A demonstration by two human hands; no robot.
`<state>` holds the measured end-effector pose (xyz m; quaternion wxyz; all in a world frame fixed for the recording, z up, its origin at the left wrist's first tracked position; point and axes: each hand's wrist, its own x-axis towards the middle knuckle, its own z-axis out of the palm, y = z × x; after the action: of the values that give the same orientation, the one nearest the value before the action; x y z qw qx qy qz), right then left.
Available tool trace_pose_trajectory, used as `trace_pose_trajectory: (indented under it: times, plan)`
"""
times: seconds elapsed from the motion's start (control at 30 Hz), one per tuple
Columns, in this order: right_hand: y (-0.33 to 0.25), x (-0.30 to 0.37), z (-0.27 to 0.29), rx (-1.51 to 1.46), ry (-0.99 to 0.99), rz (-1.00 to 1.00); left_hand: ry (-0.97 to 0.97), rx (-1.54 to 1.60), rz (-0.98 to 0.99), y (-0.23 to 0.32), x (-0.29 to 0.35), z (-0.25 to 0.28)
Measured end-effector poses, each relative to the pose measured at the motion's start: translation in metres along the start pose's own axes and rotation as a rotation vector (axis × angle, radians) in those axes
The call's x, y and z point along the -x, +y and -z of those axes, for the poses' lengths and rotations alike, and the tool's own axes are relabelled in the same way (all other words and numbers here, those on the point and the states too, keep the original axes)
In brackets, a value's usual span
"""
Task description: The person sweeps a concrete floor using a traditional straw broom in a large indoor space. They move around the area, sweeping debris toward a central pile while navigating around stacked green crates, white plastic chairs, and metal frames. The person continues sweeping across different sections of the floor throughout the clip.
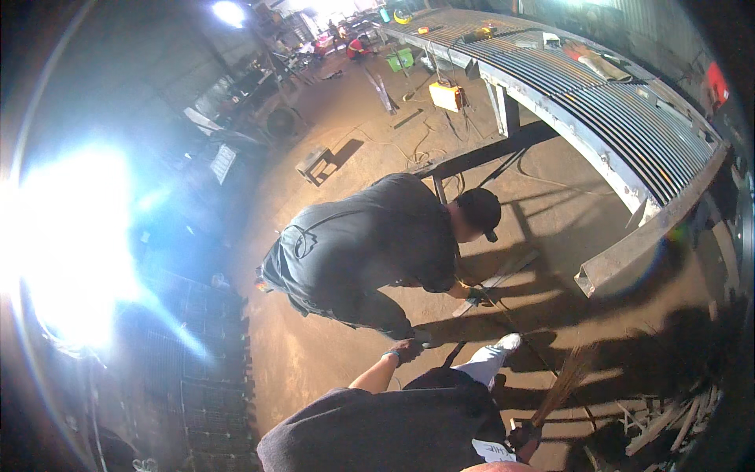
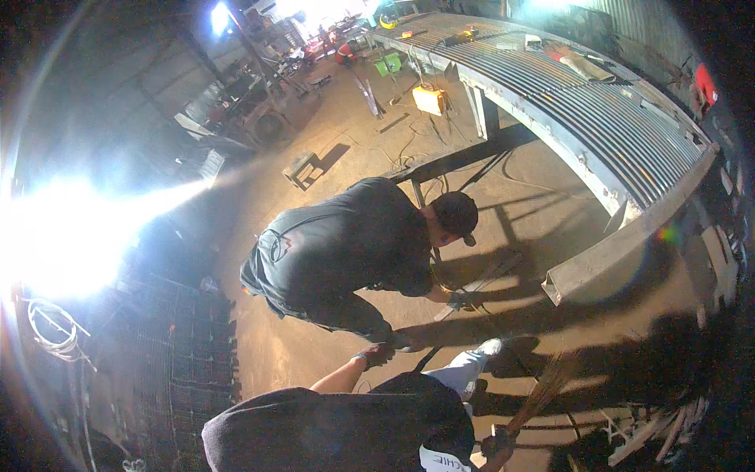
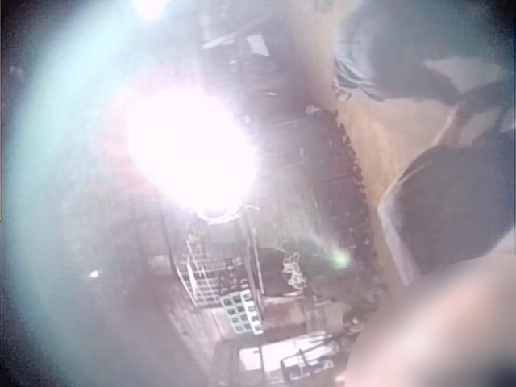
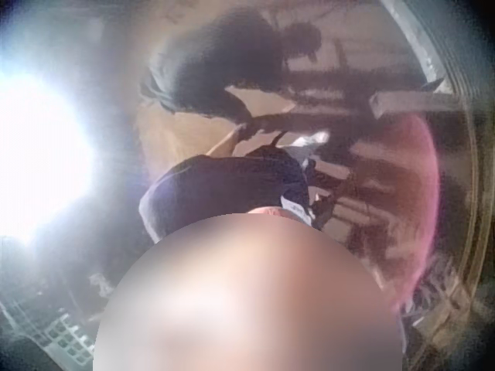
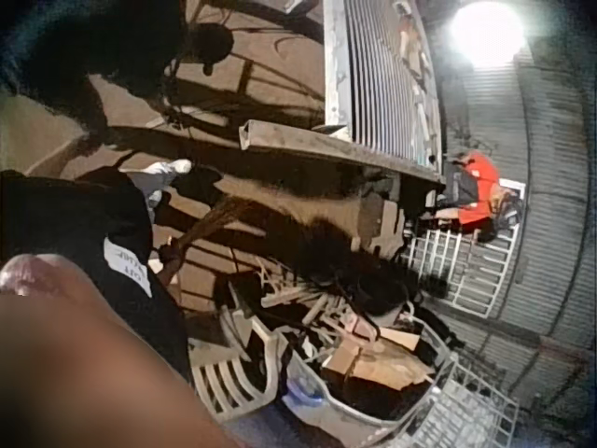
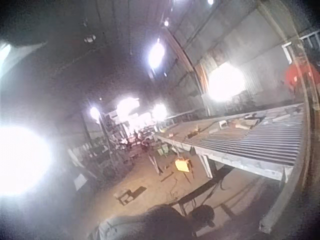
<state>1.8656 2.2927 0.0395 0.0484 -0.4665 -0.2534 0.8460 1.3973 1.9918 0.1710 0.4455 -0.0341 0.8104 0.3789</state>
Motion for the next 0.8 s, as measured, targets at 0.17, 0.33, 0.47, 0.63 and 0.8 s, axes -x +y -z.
trace_pose_trajectory:
  times: [0.17,0.33,0.47,0.63,0.8]
  plan:
    - [-0.001,0.022,0.001,0.04,0.133,-0.167,-0.051,-0.195,-0.036,-0.001,0.006,0.003]
    - [0.0,0.052,-0.006,0.058,0.151,-0.182,0.024,-0.083,-0.086,-0.007,0.047,0.013]
    - [0.014,0.017,0.021,-0.094,-0.123,-0.238,0.077,0.006,-0.031,-0.032,0.06,0.022]
    - [0.022,-0.036,0.03,-0.455,-0.222,-0.56,0.058,0.09,-0.046,-0.087,0.049,0.035]
    - [-0.029,-0.029,-0.016,-0.205,-0.072,-0.287,0.115,0.21,0.061,-0.09,0.056,0.03]
